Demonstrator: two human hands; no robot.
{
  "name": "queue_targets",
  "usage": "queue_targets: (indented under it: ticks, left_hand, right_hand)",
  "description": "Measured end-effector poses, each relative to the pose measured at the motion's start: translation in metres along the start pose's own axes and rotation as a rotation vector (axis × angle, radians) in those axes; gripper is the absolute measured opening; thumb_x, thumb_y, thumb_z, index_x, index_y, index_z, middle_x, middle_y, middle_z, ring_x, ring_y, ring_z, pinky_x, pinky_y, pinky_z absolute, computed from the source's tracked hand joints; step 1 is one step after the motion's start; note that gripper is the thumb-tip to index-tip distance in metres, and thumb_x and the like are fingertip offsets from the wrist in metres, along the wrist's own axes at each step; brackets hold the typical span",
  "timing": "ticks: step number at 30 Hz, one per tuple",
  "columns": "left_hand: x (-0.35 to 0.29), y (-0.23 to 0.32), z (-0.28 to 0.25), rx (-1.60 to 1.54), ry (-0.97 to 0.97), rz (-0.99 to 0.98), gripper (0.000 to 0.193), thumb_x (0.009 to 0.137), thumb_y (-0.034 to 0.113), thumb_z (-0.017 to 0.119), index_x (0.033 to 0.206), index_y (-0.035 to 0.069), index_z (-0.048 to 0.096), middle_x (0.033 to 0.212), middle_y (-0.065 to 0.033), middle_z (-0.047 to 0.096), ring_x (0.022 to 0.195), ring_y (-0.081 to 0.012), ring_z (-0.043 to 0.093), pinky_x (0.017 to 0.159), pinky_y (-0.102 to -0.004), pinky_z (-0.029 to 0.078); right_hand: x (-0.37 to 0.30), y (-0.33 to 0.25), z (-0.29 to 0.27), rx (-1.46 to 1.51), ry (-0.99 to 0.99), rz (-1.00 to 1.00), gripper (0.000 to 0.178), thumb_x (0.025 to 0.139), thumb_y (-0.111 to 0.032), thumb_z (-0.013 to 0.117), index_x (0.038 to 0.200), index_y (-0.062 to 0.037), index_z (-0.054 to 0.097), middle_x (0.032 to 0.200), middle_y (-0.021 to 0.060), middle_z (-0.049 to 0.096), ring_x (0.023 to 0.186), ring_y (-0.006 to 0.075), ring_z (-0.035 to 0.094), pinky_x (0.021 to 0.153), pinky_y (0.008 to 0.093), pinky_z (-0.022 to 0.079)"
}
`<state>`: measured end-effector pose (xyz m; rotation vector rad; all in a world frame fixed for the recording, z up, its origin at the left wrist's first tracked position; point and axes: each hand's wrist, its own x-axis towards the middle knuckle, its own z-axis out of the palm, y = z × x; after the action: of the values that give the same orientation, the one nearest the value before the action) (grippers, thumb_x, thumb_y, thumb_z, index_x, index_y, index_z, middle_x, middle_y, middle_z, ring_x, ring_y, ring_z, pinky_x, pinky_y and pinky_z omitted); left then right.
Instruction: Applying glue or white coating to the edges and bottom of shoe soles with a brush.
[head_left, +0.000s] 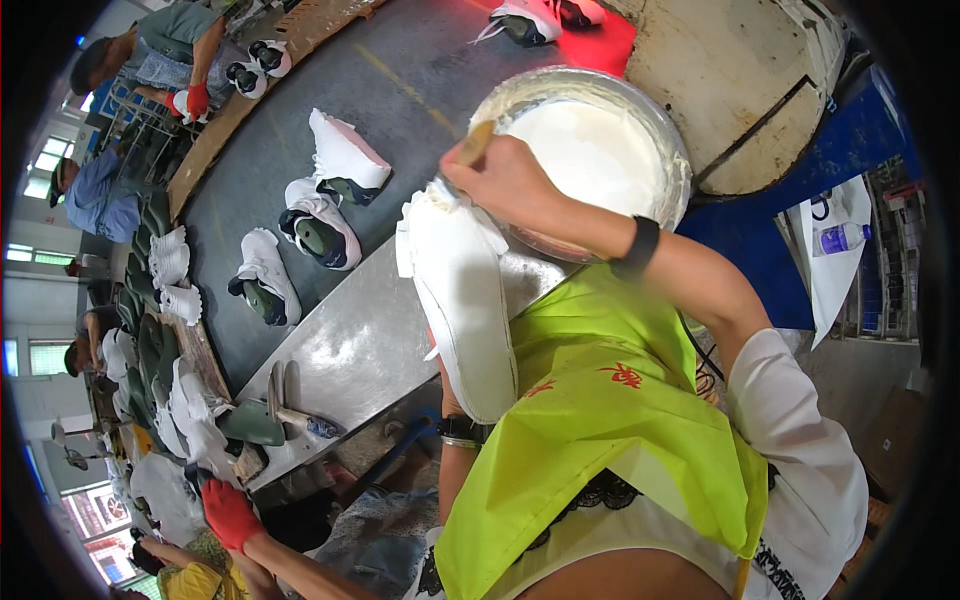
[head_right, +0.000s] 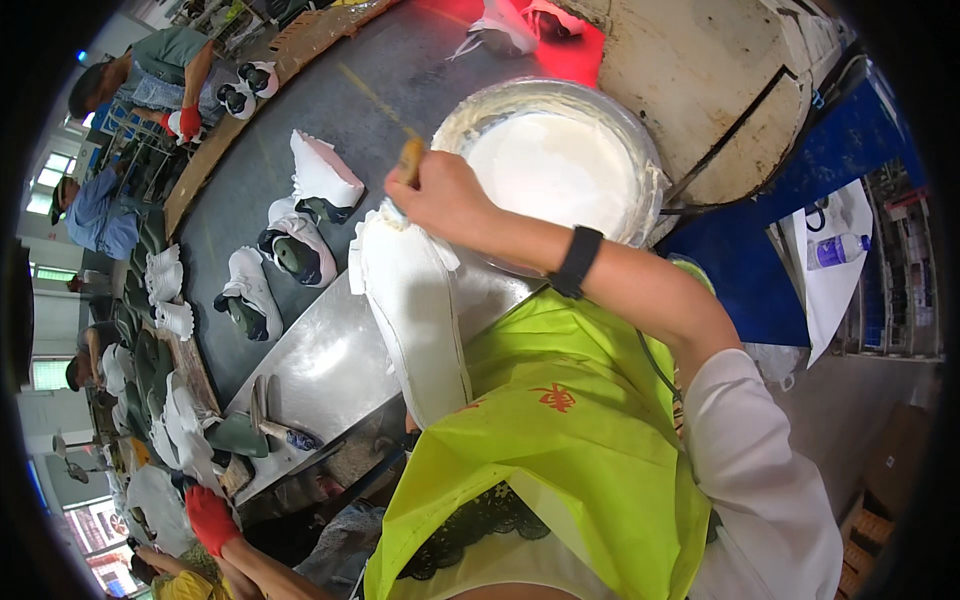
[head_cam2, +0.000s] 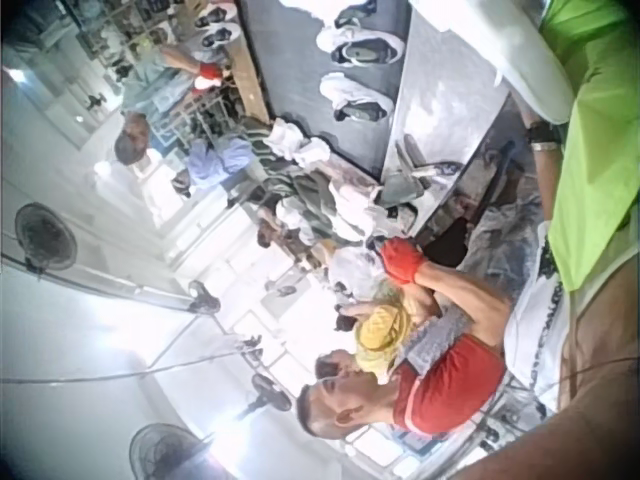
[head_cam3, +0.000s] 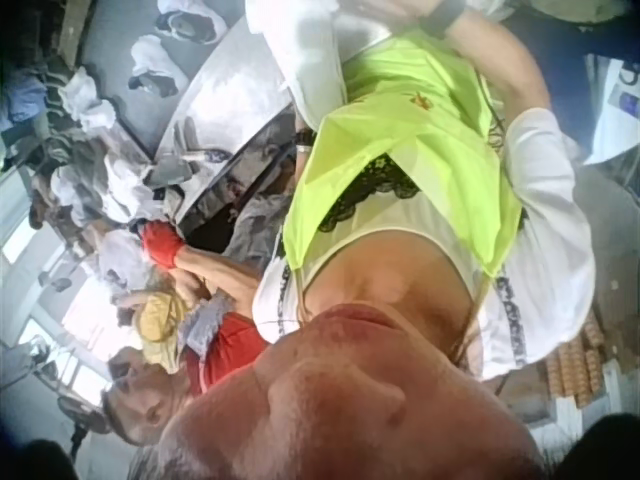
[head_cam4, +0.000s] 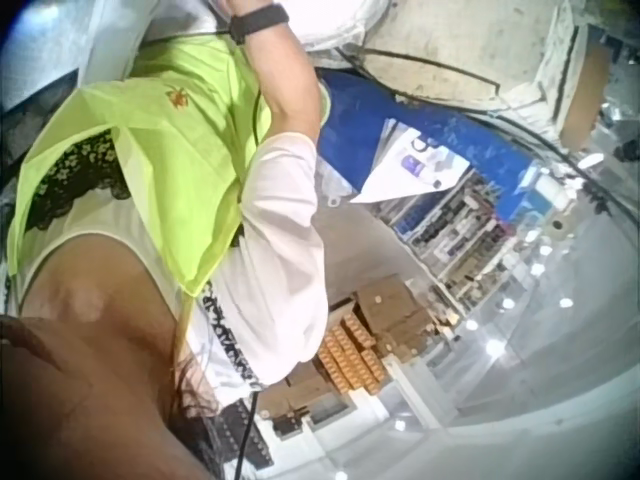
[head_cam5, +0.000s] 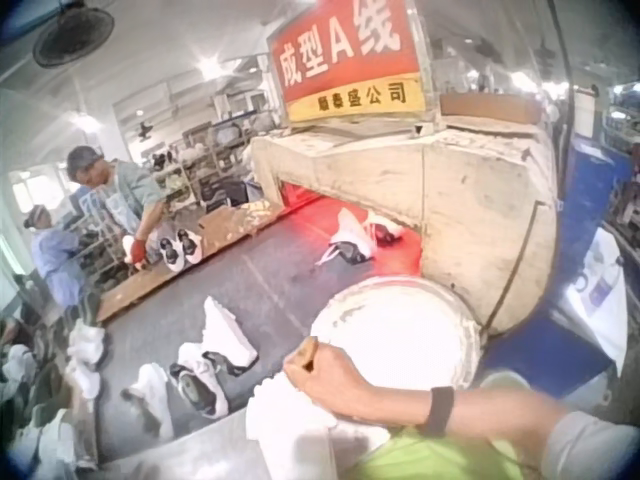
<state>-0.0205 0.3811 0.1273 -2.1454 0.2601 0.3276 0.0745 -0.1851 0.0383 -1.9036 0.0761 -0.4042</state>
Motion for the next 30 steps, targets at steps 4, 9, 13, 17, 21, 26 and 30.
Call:
queue_targets:
  ticks: [4, 9, 13, 17, 21, 26, 30]
  left_hand:
    - [0.085, 0.191, -0.147, -0.722, -0.165, 0.074, 0.034, 0.099, 0.03, 0.041, 0.122, 0.006, 0.051, 0.113, -0.0082, 0.057, 0.103, -0.0191, 0.054, 0.089, -0.0311, 0.047]
    - [0.063, 0.279, -0.08, -1.815, -0.259, 0.323, 0.046, 0.099, 0.038, 0.04, 0.132, 0.006, 0.043, 0.122, -0.0109, 0.054, 0.11, -0.0216, 0.053, 0.092, -0.0337, 0.047]
    - [0.102, 0.371, -0.096, -2.684, -0.271, 0.561, 0.056, 0.1, 0.045, 0.039, 0.14, 0.006, 0.037, 0.129, -0.0131, 0.052, 0.116, -0.0235, 0.052, 0.095, -0.0358, 0.046]
    - [0.145, 0.34, -0.139, -2.979, -0.325, 0.71, 0.062, 0.098, 0.05, 0.039, 0.141, 0.006, 0.036, 0.131, -0.0128, 0.052, 0.117, -0.0248, 0.053, 0.096, -0.0371, 0.047]
    - [0.261, 0.253, -0.258, -3.194, -0.493, 0.811, 0.069, 0.094, 0.059, 0.041, 0.141, 0.008, 0.039, 0.133, -0.0112, 0.053, 0.116, -0.0262, 0.056, 0.098, -0.0387, 0.047]
    - [0.374, 0.266, -0.383, -2.906, -0.314, 0.819, 0.071, 0.093, 0.059, 0.045, 0.142, 0.008, 0.039, 0.138, -0.0108, 0.05, 0.121, -0.0269, 0.053, 0.104, -0.0412, 0.043]
    - [0.528, 0.348, -0.424, -2.954, -0.465, 0.751, 0.075, 0.09, 0.063, 0.047, 0.139, 0.007, 0.041, 0.135, -0.0093, 0.052, 0.121, -0.0244, 0.053, 0.104, -0.0419, 0.041]
  right_hand:
    - [-0.047, 0.016, 0.009, 0.185, -0.048, 0.135, 0.029, 0.084, -0.026, 0.059, 0.076, 0.0002, 0.065, 0.06, 0.0091, 0.062, 0.058, 0.0178, 0.063, 0.057, 0.0325, 0.048]
    - [-0.07, 0.007, -0.007, 0.274, -0.057, 0.346, 0.025, 0.088, -0.021, 0.061, 0.08, 0.0026, 0.066, 0.067, 0.0045, 0.062, 0.063, 0.0119, 0.061, 0.058, 0.0272, 0.048]
    - [-0.042, -0.018, 0.012, 0.645, 0.128, 0.011, 0.017, 0.089, -0.015, 0.062, 0.092, 0.0017, 0.064, 0.08, 0.004, 0.063, 0.071, 0.0094, 0.059, 0.067, 0.0248, 0.048]
    - [-0.044, 0.002, 0.0, 0.508, 0.061, 0.255, 0.02, 0.088, -0.016, 0.063, 0.094, 0.0033, 0.063, 0.081, 0.0047, 0.063, 0.072, 0.0096, 0.06, 0.067, 0.0251, 0.049]
    - [-0.03, 0.011, -0.057, 0.508, 0.09, 0.339, 0.023, 0.087, -0.018, 0.064, 0.093, 0.0039, 0.064, 0.083, 0.0066, 0.065, 0.075, 0.0111, 0.063, 0.068, 0.024, 0.05]
    - [-0.018, 0.029, -0.113, 0.482, 0.332, 0.335, 0.019, 0.091, -0.012, 0.064, 0.101, 0.0039, 0.062, 0.09, 0.0079, 0.065, 0.083, 0.0135, 0.063, 0.073, 0.0277, 0.055]
    - [-0.011, 0.044, -0.134, 0.502, 0.428, 0.424, 0.015, 0.092, -0.005, 0.06, 0.103, 0.0053, 0.06, 0.099, 0.0113, 0.063, 0.088, 0.0155, 0.063, 0.076, 0.0311, 0.057]
